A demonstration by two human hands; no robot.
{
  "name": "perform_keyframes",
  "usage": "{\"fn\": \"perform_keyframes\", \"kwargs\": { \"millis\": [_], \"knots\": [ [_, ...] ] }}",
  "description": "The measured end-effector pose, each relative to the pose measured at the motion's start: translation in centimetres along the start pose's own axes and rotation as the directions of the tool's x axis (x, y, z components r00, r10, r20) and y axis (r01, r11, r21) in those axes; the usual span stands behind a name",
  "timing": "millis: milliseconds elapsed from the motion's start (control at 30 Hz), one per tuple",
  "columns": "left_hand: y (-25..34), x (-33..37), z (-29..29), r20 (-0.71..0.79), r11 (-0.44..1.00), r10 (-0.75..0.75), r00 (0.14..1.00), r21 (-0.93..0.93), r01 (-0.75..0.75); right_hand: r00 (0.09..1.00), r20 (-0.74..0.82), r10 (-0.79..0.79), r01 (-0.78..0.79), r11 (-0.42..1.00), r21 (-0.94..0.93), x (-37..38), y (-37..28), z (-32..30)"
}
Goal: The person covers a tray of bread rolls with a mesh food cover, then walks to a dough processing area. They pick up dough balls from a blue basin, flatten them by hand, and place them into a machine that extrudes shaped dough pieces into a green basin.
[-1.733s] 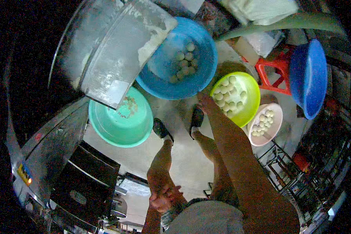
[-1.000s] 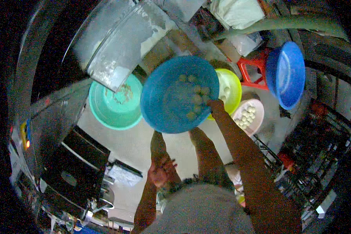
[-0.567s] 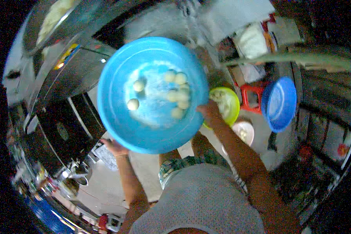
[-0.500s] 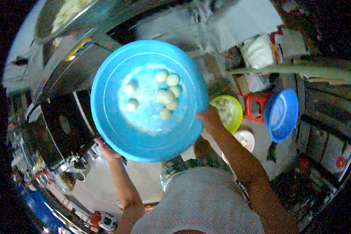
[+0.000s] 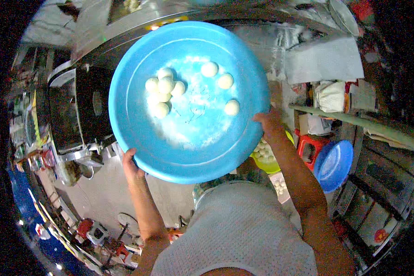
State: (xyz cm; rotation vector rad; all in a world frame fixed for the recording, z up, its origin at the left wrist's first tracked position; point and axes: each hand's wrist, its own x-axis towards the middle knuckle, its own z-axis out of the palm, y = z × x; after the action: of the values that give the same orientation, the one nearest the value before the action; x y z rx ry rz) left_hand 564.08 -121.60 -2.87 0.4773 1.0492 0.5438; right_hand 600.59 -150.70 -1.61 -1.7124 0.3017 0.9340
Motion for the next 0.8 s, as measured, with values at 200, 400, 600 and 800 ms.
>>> {"fn": "perform_keyframes", "kwargs": {
  "millis": [200, 400, 600, 800],
  "knots": [
    [1.3, -2.0, 0.7, -0.072, 0.995, 0.073, 0.995, -0.066, -0.078, 0.991, 0.098, -0.091, 0.092, 0.996, -0.006, -1.7, -4.7, 3.3],
    [2.0, -3.9, 2.1, -0.120, 0.988, 0.143, 0.982, -0.037, -0.149, 0.988, 0.147, -0.038, 0.045, 0.998, -0.048, -1.5, -7.0, 3.0],
    [2.0, -5.3, 3.3, -0.123, 0.972, 0.228, 0.966, -0.028, -0.233, 0.987, 0.156, -0.026, 0.038, 0.996, -0.075, -1.2, -7.3, 2.4],
    [1.4, -7.2, 5.2, -0.132, 0.941, 0.331, 0.934, -0.023, -0.336, 0.958, 0.260, -0.125, 0.152, 0.984, -0.089, -1.2, -8.1, 1.0]
  ]
}}
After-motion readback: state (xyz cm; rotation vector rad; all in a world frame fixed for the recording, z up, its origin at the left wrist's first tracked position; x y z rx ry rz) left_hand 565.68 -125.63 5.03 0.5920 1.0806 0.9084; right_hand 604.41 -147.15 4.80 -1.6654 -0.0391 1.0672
